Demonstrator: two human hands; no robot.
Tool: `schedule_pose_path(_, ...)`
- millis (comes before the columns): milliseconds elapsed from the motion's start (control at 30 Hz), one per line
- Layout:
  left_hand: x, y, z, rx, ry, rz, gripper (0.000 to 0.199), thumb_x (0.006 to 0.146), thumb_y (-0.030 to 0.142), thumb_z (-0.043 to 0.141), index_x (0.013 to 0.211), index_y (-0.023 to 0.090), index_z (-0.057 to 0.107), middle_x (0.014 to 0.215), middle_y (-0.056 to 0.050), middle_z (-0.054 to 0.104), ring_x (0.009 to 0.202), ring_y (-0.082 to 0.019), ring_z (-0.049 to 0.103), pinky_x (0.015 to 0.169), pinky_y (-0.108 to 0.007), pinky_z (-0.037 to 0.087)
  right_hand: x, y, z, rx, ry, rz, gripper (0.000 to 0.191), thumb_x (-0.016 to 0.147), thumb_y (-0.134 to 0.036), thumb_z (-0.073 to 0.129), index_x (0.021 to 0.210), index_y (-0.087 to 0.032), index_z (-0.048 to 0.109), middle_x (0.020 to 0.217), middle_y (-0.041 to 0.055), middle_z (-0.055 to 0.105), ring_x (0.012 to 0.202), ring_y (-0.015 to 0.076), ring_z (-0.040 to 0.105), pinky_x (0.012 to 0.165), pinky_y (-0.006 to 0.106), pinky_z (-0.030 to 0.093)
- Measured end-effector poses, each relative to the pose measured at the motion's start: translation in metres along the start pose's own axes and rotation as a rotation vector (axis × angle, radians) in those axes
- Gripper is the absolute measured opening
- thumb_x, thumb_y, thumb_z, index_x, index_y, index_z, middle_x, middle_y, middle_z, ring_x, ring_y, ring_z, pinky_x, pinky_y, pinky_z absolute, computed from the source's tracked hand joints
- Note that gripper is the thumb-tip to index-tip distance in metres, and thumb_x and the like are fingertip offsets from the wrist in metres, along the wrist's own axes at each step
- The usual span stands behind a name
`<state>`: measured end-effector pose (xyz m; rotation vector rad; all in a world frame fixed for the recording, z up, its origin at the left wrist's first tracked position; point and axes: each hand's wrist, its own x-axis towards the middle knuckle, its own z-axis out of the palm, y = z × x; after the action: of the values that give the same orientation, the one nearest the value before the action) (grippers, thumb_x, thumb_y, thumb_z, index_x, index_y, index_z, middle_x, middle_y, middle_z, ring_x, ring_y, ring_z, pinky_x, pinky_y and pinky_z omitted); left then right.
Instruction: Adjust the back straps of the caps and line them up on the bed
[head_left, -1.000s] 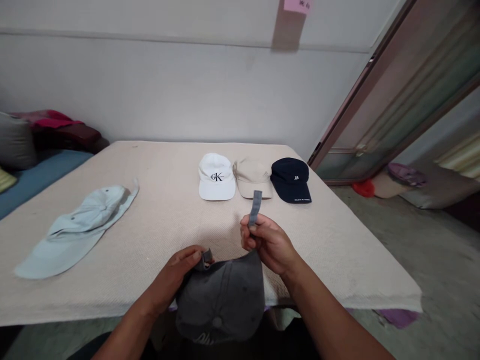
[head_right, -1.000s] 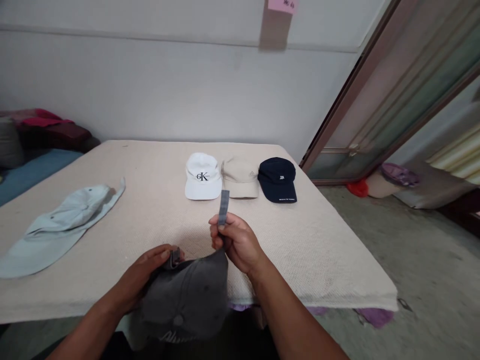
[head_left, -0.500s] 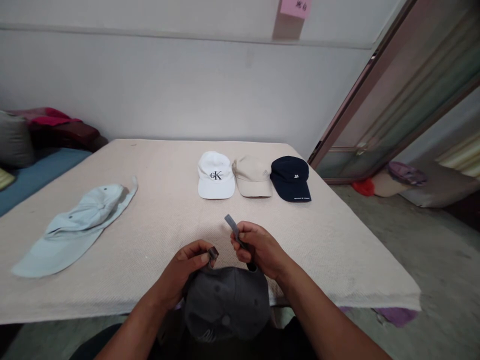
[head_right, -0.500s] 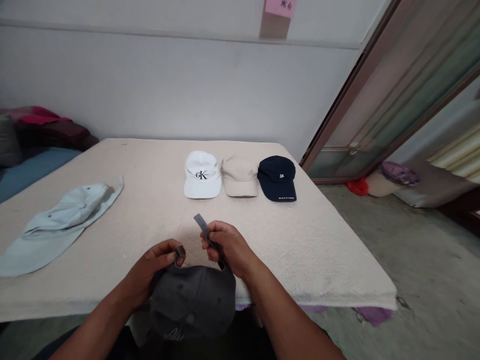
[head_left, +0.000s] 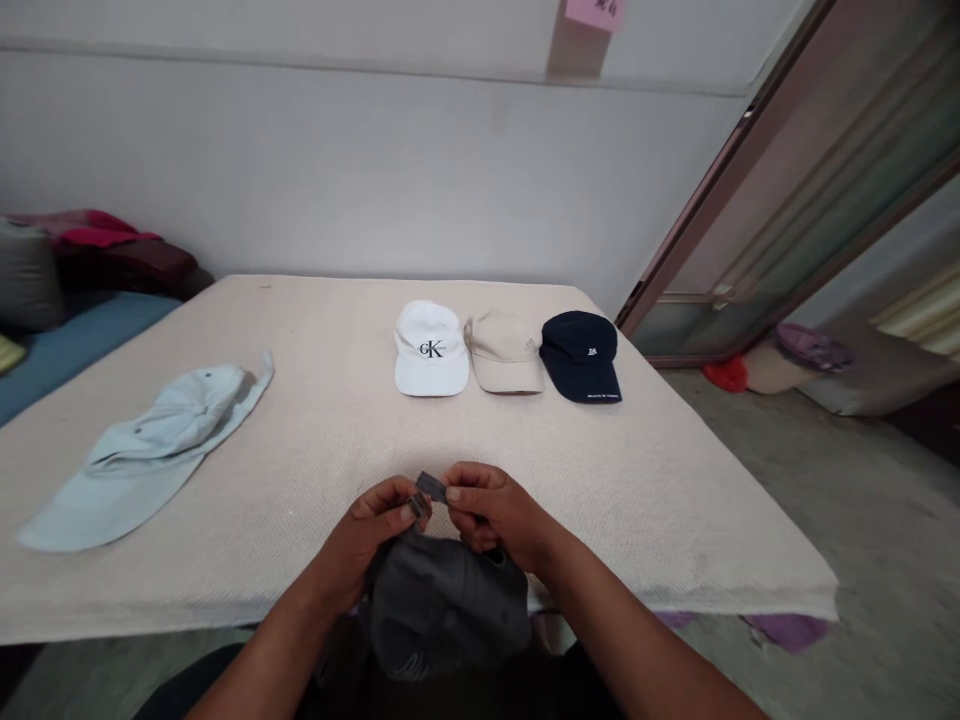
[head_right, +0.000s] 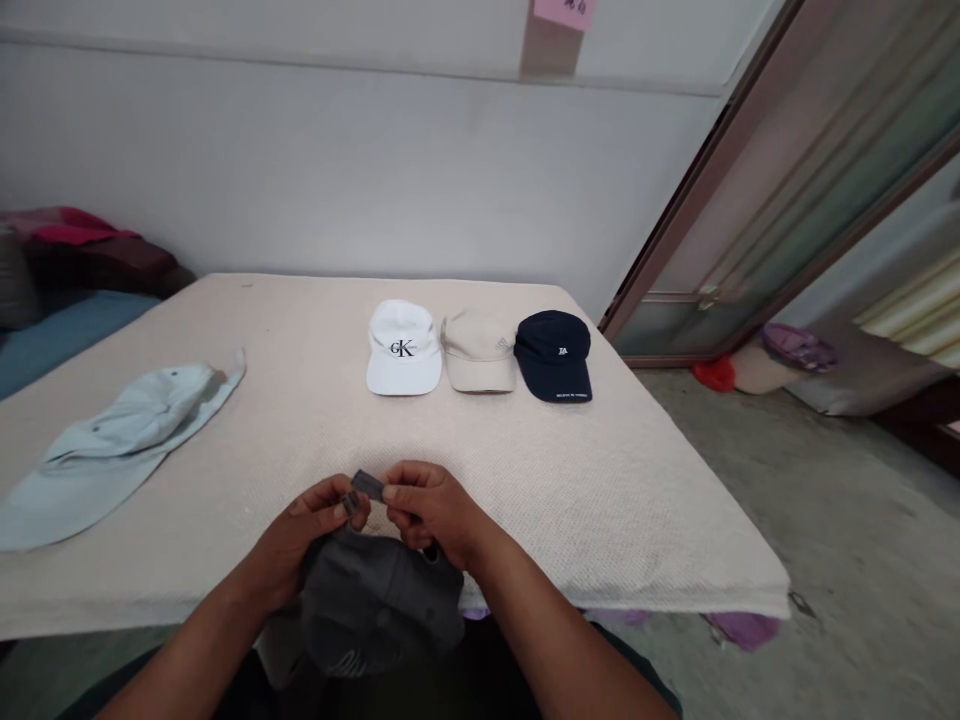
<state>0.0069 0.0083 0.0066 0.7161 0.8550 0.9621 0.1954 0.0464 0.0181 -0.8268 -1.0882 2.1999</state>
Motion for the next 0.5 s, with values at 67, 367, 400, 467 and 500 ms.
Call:
schedule_pose_path(67, -0.001, -0.0003, -0.0006, -0.011, 0.009, 0.001, 0.003, 0.076, 0.02, 0.065, 0.078, 0.019, 0.064, 0.072, 0.002, 0.058, 0.061, -0.009, 0.05, 0.059, -0.02, 0.037, 0.0001, -0.0005, -0.0001, -0.01, -0.012, 0.018, 0.011, 0.079, -0.026, 0.059, 0.085, -0.018, 0.054, 0.048, -0.0092, 0.041, 0.038, 0.0027, 0.023, 0.039, 0.018, 0.015)
schedule_pose_path(367, -0.0032, 0.0019, -0.0006, -0.074, 0.046, 0.019, 0.008, 0.075, 0.02, 0.067, 0.083, 0.019, 0.063, 0.073, 0.0, 0.064, 0.064, -0.012, 0.059, 0.061, -0.022, 0.045, 0.0039, 0.0026, 0.0036, -0.116, -0.088, 0.094, 0.006, 0.078, -0.021, 0.052, 0.079, -0.016, 0.056, 0.054, -0.006, 0.046, 0.039, 0.0035, 0.031, 0.038, 0.018, 0.021)
schedule_pose_path(400, -0.0034, 0.0021, -0.0007, -0.074, 0.037, 0.023, 0.007, 0.075, 0.02, 0.066, 0.082, 0.019, 0.063, 0.073, 0.0, 0.065, 0.065, -0.013, 0.06, 0.062, -0.023, 0.045, 0.0042, 0.0032, 0.0041, -0.126, -0.087, 0.085, 0.006, 0.077, -0.02, 0.051, 0.077, -0.016, 0.055, 0.055, -0.0054, 0.047, 0.039, 0.0036, 0.033, 0.038, 0.018, 0.022)
schedule_pose_path(467, -0.0039, 0.0016, -0.0013, -0.076, 0.015, 0.018, 0.007, 0.076, 0.019, 0.065, 0.083, 0.019, 0.063, 0.073, -0.001, 0.065, 0.065, -0.013, 0.06, 0.062, -0.023, 0.046, 0.0044, 0.0035, 0.0049, -0.147, -0.086, 0.078, 0.007, 0.077, -0.019, 0.049, 0.075, -0.016, 0.055, 0.057, -0.0044, 0.048, 0.04, 0.0038, 0.034, 0.039, 0.019, 0.023)
schedule_pose_path(500, -0.0042, 0.001, -0.0019, -0.077, 0.003, 0.013, 0.008, 0.076, 0.019, 0.065, 0.083, 0.019, 0.063, 0.073, -0.001, 0.065, 0.065, -0.013, 0.06, 0.062, -0.023, 0.046, 0.0041, 0.0032, 0.0052, -0.154, -0.088, 0.081, 0.009, 0.078, -0.02, 0.049, 0.074, -0.015, 0.055, 0.058, -0.0043, 0.048, 0.04, 0.0037, 0.034, 0.039, 0.019, 0.023)
